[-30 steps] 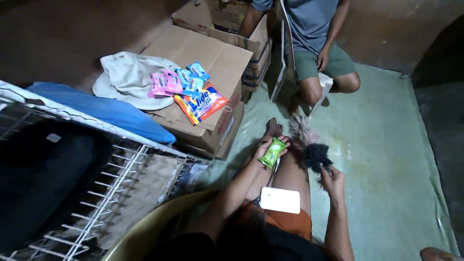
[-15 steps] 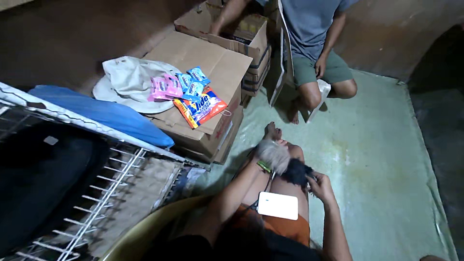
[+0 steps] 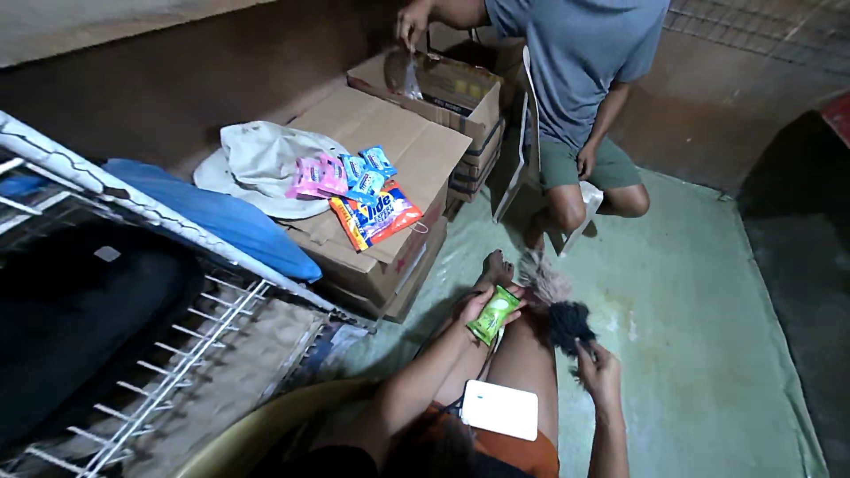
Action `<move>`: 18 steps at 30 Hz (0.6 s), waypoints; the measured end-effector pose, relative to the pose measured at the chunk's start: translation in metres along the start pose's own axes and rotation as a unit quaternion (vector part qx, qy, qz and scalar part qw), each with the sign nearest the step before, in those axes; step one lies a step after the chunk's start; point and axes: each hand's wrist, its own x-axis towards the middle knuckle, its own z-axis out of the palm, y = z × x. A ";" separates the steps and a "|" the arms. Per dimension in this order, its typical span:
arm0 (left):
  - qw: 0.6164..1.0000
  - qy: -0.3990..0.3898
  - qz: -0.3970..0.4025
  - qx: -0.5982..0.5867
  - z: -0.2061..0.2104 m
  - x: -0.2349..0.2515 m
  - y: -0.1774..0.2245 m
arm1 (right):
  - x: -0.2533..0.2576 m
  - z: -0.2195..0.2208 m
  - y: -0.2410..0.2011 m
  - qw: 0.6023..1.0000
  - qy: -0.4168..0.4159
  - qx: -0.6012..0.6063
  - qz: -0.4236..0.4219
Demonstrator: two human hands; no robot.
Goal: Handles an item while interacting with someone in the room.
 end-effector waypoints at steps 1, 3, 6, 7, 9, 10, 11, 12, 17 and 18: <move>0.998 0.019 0.042 0.046 0.005 -0.004 -0.001 | -0.004 0.004 0.001 0.995 -0.040 0.082 -0.044; 0.994 0.047 0.055 0.086 0.030 -0.011 0.003 | -0.007 0.010 0.003 0.979 -0.139 0.128 -0.077; 0.992 0.125 -0.005 0.026 0.033 -0.001 0.008 | -0.003 0.013 0.005 0.998 -0.060 -0.020 -0.002; 0.999 0.044 -0.026 -0.007 0.012 0.001 0.006 | -0.001 0.011 0.000 0.997 -0.006 -0.065 0.029; 0.999 -0.029 -0.034 -0.030 -0.003 0.001 0.004 | 0.000 0.008 -0.002 0.998 0.041 -0.038 0.020; 0.999 0.007 -0.022 -0.022 0.003 -0.004 0.004 | -0.002 0.009 -0.001 0.999 0.024 0.032 -0.013; 0.997 0.071 0.002 -0.001 0.015 -0.011 0.004 | -0.006 0.012 -0.001 0.992 -0.018 0.112 -0.049; 0.994 0.103 0.023 0.015 0.028 -0.017 0.004 | -0.009 0.015 -0.002 0.982 -0.073 0.158 -0.072; 0.999 0.022 -0.021 -0.010 0.003 0.005 0.000 | 0.003 0.011 0.004 0.995 0.005 -0.087 0.050; 0.999 -0.008 -0.034 -0.027 -0.002 0.006 0.000 | 0.006 0.008 0.003 0.991 0.038 -0.103 0.071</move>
